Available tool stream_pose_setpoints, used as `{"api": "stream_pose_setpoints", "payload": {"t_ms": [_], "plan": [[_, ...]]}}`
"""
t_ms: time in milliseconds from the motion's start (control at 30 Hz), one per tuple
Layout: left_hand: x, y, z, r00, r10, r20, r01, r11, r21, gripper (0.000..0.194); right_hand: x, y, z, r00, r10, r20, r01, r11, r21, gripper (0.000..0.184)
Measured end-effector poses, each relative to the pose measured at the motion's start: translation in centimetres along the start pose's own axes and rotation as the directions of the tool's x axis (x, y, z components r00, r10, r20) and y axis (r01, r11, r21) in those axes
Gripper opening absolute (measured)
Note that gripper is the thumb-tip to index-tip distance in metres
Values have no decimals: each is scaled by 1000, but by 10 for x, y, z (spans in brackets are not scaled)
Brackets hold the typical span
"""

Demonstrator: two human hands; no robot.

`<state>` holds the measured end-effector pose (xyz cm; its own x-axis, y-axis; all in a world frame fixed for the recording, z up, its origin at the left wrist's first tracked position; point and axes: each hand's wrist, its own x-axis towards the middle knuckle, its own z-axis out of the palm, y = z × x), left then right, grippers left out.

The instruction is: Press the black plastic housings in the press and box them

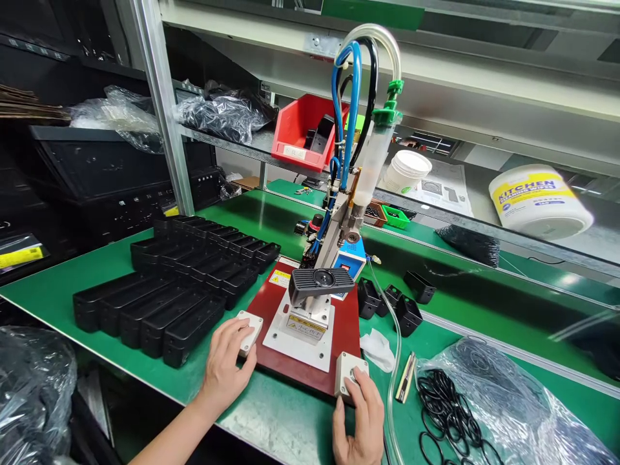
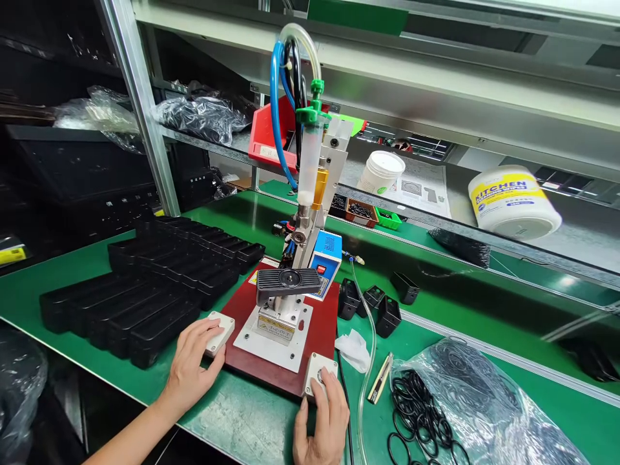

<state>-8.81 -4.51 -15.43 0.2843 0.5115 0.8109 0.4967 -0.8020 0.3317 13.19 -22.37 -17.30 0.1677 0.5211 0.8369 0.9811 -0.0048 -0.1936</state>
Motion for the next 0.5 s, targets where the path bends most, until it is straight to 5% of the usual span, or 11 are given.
{"api": "stream_pose_setpoints", "payload": {"t_ms": [500], "plan": [[0,-1,0,1000,-14,-9,14,1000,-17,36,1,-6,-1,999,40,-11,-40,999,3,36]]}}
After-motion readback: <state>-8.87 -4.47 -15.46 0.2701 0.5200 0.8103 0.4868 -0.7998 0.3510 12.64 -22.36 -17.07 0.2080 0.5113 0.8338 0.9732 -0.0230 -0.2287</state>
